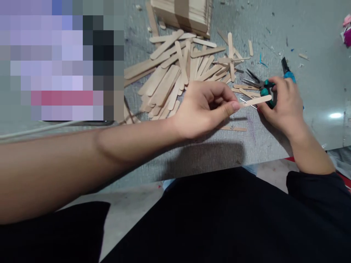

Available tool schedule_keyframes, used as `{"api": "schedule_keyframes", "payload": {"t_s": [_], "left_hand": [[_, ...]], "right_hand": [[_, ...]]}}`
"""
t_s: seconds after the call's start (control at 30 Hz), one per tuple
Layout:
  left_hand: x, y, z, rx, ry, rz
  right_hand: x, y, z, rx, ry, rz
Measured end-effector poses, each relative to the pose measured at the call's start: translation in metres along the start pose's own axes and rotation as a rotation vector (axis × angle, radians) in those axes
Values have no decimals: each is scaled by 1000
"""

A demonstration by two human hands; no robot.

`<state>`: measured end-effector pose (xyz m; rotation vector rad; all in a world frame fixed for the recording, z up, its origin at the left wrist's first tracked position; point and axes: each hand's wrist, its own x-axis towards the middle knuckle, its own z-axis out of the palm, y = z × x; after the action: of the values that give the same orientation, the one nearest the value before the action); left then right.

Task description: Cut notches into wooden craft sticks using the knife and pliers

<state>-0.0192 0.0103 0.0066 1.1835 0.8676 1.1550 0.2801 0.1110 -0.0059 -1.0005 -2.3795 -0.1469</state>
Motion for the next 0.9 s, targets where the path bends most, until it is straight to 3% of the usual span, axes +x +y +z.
{"api": "schedule_keyframes", "payload": {"t_s": [0.07,0.23,0.5,0.7,0.83,0.9], "left_hand": [[2,-5,-2,33,33,47],[7,-21,-7,80,43,208],[7,-27,-10,153,71,316],[10,-25,-10,181,77,397],[4,-19,-8,213,157,464],[0,-14,-6,241,228,470]], "right_hand": [[-4,0,2,-22,-50,27],[3,-17,-11,-141,-341,208],[18,-18,-4,-187,-417,211],[20,-4,3,-103,-379,130],[22,-9,-15,158,-249,-73],[22,-16,-28,256,-206,-100]]}}
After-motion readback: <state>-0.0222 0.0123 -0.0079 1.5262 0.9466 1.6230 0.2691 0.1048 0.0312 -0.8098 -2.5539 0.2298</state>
